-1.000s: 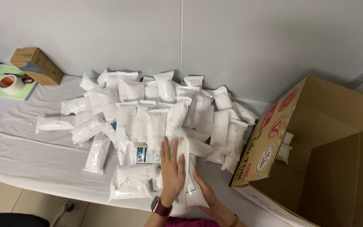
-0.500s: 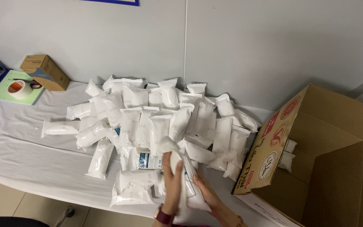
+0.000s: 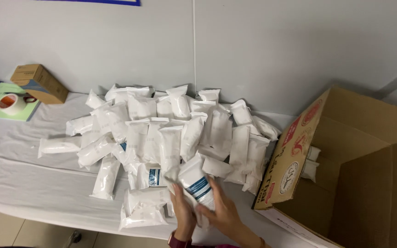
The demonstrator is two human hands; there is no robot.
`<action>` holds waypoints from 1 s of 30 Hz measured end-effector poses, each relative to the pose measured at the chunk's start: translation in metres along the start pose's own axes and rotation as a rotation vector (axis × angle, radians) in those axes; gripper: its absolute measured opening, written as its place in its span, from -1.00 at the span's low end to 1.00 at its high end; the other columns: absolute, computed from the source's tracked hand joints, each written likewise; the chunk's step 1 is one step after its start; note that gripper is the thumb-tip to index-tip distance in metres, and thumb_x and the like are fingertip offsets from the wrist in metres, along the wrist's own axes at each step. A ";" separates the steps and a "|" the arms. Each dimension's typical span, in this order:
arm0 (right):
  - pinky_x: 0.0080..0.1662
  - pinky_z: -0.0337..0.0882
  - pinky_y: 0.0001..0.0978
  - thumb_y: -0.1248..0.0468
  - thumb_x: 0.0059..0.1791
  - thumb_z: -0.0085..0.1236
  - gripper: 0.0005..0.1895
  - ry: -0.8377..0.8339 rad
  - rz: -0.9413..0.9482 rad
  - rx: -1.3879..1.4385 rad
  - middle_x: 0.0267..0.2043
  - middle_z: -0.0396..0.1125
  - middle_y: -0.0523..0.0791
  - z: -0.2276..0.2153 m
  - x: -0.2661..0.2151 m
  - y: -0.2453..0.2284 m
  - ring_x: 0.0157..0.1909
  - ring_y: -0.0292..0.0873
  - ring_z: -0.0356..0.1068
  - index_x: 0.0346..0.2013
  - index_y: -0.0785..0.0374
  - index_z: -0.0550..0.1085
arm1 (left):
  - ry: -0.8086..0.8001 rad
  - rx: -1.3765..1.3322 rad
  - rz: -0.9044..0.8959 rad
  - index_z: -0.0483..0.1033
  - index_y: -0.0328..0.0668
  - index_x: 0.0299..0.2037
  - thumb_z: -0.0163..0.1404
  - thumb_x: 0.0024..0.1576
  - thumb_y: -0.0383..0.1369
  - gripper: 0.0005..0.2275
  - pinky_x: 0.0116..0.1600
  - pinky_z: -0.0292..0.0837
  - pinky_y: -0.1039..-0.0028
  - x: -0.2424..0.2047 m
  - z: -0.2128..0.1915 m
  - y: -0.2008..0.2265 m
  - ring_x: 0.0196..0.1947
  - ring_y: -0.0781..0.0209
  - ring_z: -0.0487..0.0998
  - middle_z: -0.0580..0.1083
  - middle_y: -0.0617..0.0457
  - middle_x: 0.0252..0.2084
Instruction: Packing individual medical supply packets into a cardboard box.
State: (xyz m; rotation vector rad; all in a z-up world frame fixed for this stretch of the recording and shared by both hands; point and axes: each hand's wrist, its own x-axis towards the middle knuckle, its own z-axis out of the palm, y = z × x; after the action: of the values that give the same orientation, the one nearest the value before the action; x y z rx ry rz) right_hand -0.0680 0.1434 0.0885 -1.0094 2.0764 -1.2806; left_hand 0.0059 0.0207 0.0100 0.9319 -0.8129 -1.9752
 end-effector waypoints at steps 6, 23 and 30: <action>0.31 0.25 0.01 -0.23 0.05 -0.14 -0.11 0.133 0.037 0.571 0.44 0.08 0.11 0.001 0.012 0.036 0.41 0.14 0.16 0.51 0.21 -0.03 | -0.174 -0.093 -0.164 0.28 -0.45 0.29 -0.16 0.27 -0.03 -0.42 0.07 0.50 0.29 -0.035 -0.108 -0.143 -0.01 0.04 0.57 0.51 -0.18 0.08; 0.13 0.42 -0.18 -0.17 -0.04 0.22 -0.11 -0.070 0.061 -0.119 0.23 0.35 0.07 -0.138 -0.089 -0.048 0.15 0.05 0.44 0.48 0.17 0.24 | -0.077 0.164 0.122 0.35 -0.55 0.20 0.11 0.17 -0.55 -0.60 -0.06 0.55 0.28 -0.032 0.037 0.026 -0.17 -0.02 0.59 0.53 -0.31 -0.06; 0.03 0.54 -0.04 -0.06 -0.18 0.37 0.06 0.629 0.148 -0.200 0.27 0.33 -0.01 -0.266 -0.146 0.016 0.15 0.06 0.47 0.46 0.23 0.07 | -0.089 0.105 0.039 0.42 -0.58 0.08 0.06 0.23 -0.46 -0.71 -0.01 0.61 0.16 -0.013 0.040 0.058 -0.15 -0.16 0.64 0.55 -0.38 -0.10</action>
State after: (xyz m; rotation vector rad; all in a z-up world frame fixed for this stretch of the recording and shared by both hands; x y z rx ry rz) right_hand -0.1783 0.4057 0.1945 -0.5462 2.7337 -1.4635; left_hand 0.0001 0.0126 0.0809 0.8867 -0.9854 -1.9675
